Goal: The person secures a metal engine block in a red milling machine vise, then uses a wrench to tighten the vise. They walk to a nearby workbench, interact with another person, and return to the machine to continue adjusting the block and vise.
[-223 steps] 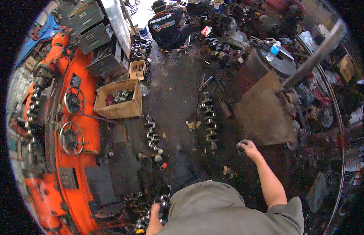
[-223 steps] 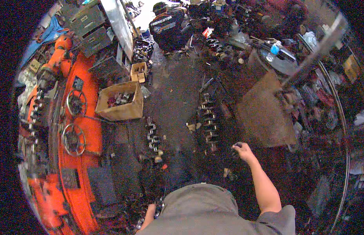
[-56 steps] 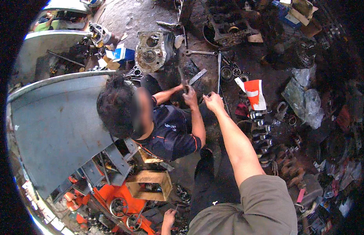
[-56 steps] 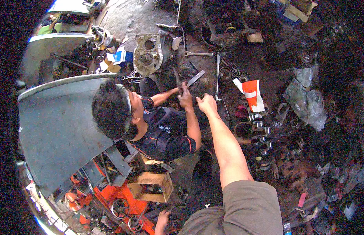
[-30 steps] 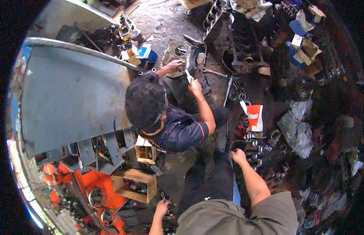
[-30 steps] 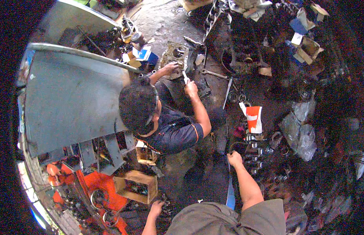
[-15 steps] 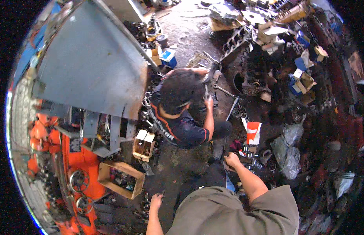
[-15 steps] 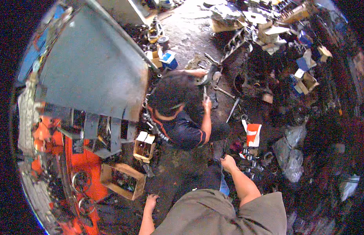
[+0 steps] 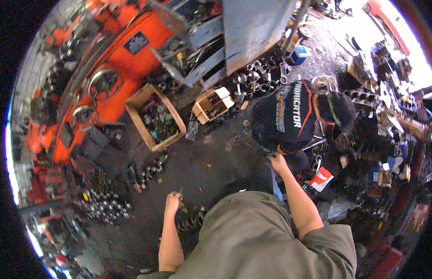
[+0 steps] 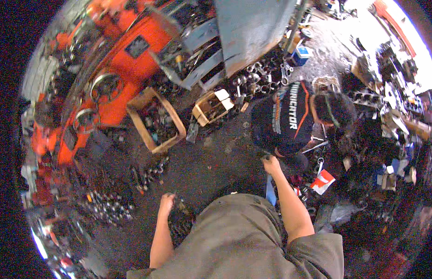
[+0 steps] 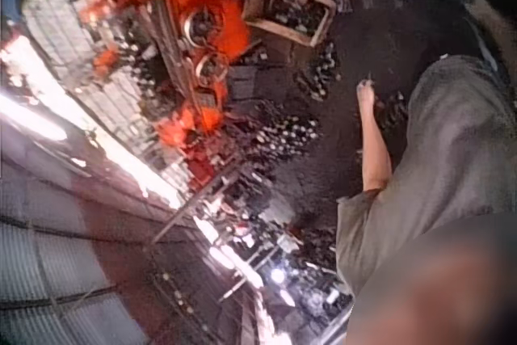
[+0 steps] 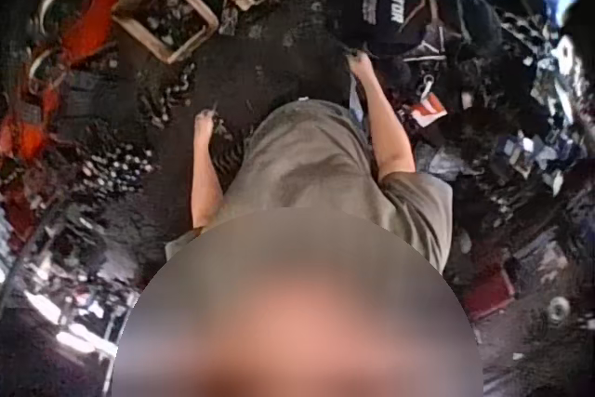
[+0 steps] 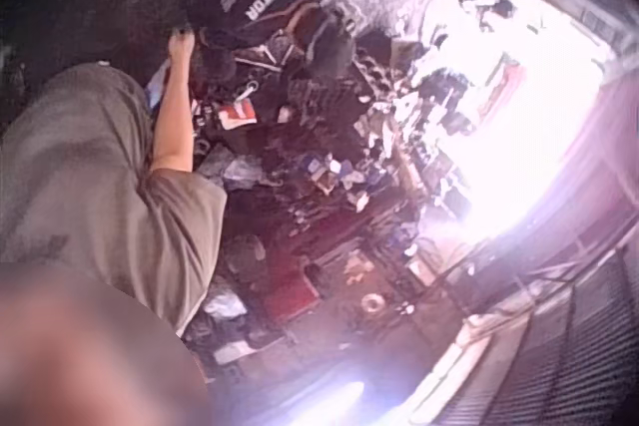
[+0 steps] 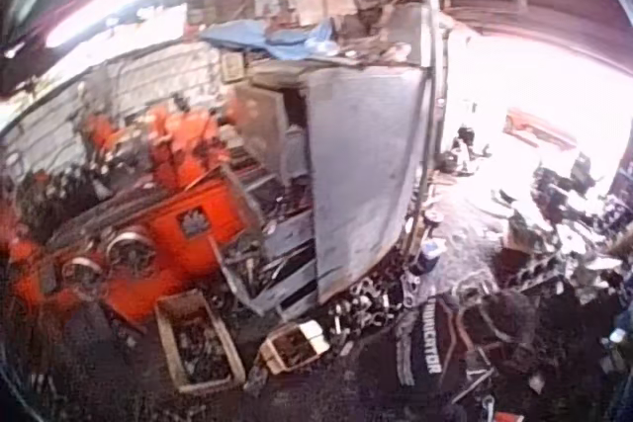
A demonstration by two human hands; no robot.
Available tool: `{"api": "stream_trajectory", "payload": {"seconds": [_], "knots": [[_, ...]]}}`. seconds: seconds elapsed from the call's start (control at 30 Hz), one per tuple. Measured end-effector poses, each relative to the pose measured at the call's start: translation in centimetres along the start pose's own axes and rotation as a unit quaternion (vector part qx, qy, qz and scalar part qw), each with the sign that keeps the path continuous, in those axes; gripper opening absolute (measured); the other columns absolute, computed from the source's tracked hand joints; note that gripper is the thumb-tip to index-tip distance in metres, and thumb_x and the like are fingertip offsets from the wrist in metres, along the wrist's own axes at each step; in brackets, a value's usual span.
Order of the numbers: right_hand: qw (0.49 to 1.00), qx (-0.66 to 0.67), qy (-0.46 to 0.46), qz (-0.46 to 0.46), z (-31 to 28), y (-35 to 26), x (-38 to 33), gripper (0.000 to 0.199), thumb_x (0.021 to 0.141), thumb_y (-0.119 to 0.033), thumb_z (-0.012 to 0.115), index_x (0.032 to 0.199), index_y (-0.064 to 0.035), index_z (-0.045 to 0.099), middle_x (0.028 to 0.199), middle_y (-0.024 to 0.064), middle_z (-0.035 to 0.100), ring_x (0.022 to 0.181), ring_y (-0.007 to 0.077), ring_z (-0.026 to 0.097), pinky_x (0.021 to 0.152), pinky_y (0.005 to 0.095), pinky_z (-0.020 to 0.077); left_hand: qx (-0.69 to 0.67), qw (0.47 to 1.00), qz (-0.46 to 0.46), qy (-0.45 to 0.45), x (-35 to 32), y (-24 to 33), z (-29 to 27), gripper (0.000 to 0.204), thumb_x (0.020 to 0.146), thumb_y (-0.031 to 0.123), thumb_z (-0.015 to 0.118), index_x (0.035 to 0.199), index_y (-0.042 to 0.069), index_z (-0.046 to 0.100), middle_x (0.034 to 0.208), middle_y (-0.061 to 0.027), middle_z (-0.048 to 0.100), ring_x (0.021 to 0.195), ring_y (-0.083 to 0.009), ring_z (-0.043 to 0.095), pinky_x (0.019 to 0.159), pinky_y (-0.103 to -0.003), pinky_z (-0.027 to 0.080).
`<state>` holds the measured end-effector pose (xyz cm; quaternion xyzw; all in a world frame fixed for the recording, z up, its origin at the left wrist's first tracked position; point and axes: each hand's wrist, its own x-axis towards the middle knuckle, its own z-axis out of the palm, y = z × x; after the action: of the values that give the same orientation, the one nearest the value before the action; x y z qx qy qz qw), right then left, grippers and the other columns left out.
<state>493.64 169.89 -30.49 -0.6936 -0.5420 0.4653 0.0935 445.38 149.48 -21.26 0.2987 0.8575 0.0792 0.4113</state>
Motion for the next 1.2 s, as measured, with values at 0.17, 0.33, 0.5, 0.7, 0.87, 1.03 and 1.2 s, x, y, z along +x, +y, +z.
{"api": "stream_trajectory", "payload": {"seconds": [0.17,0.33,0.5,0.7,0.87,1.03,1.2], "knots": [[0.989,0.069,-0.11,-0.067,2.2,-7.1,2.4,0.02,0.085,-0.011,0.057,0.1,0.0003,0.063,0.083,0.0121,0.067,0.075,0.0207,0.061,0.071,0.0339,0.0476,0.048,0.999,0.012,0.004,-1.1,-9.8,1.5,0.027,0.085,0.015,0.053,0.105,0.002,0.066,0.102,-0.0229,0.064,0.096,-0.0386,0.06,0.081,-0.046,0.048],[0.978,-0.161,-0.098,-0.084,3.3,-9.9,5.7,0.026,0.083,-0.017,0.064,0.102,0.0005,0.063,0.094,0.0173,0.068,0.089,0.0319,0.065,0.08,0.0384,0.0489,0.097,0.994,-0.006,-0.054,-4.6,-18.8,6.5,0.03,0.077,0.007,0.052,0.103,0.005,0.067,0.093,-0.0239,0.064,0.088,-0.0403,0.061,0.08,-0.048,0.048],[0.972,-0.181,-0.121,-0.089,4.4,-11.1,8.0,0.035,0.079,-0.021,0.067,0.106,0.0006,0.061,0.097,0.025,0.066,0.096,0.0406,0.062,0.08,0.0449,0.0489,0.316,0.934,0.018,-0.167,-9.5,-20.6,8.9,0.026,0.075,0.01,0.054,0.097,0.005,0.068,0.087,-0.0221,0.066,0.085,-0.04,0.062,0.079,-0.048,0.047],[0.968,-0.159,-0.188,-0.041,5.7,-10.2,12.5,0.044,0.079,-0.013,0.066,0.116,0.0078,0.057,0.108,0.0242,0.065,0.1,0.0331,0.064,0.088,0.0378,0.049,0.26,0.96,0.049,-0.096,-8.0,-15.8,6.9,0.023,0.079,0.015,0.054,0.095,0.003,0.067,0.085,-0.0189,0.067,0.087,-0.0369,0.062,0.081,-0.046,0.046],[0.965,-0.065,-0.237,-0.087,7.6,-12.7,13.7,0.026,0.081,-0.007,0.055,0.105,0.0009,0.064,0.085,0.0198,0.069,0.075,0.0279,0.065,0.073,0.0409,0.0501,-0.104,0.981,-0.142,0.077,-3.3,-5.9,2.6,0.041,0.089,0.029,0.052,0.114,-0.002,0.063,0.114,-0.0243,0.061,0.109,-0.0363,0.057,0.093,-0.042,0.042],[0.913,0.037,-0.363,-0.182,7.6,-24.4,6.0,0.028,0.089,-0.013,0.064,0.112,0.0017,0.062,0.096,0.0146,0.069,0.087,0.0205,0.063,0.081,0.0357,0.0495,-0.13,0.99,-0.005,0.051,-1.7,6.4,-3.4,0.049,0.087,0.034,0.056,0.114,-0.006,0.06,0.118,-0.0262,0.059,0.113,-0.0358,0.056,0.094,-0.04,0.042],[0.855,0.031,-0.393,-0.338,10.6,-34.7,-4.5,0.03,0.085,-0.013,0.068,0.112,-0.0015,0.062,0.106,0.0138,0.068,0.096,0.022,0.064,0.089,0.0346,0.0483,-0.175,0.98,0.096,0.013,-3.8,12.4,-7.6,0.045,0.086,0.034,0.059,0.105,-0.006,0.062,0.095,-0.0232,0.066,0.092,-0.0288,0.063,0.081,-0.036,0.046]]}}
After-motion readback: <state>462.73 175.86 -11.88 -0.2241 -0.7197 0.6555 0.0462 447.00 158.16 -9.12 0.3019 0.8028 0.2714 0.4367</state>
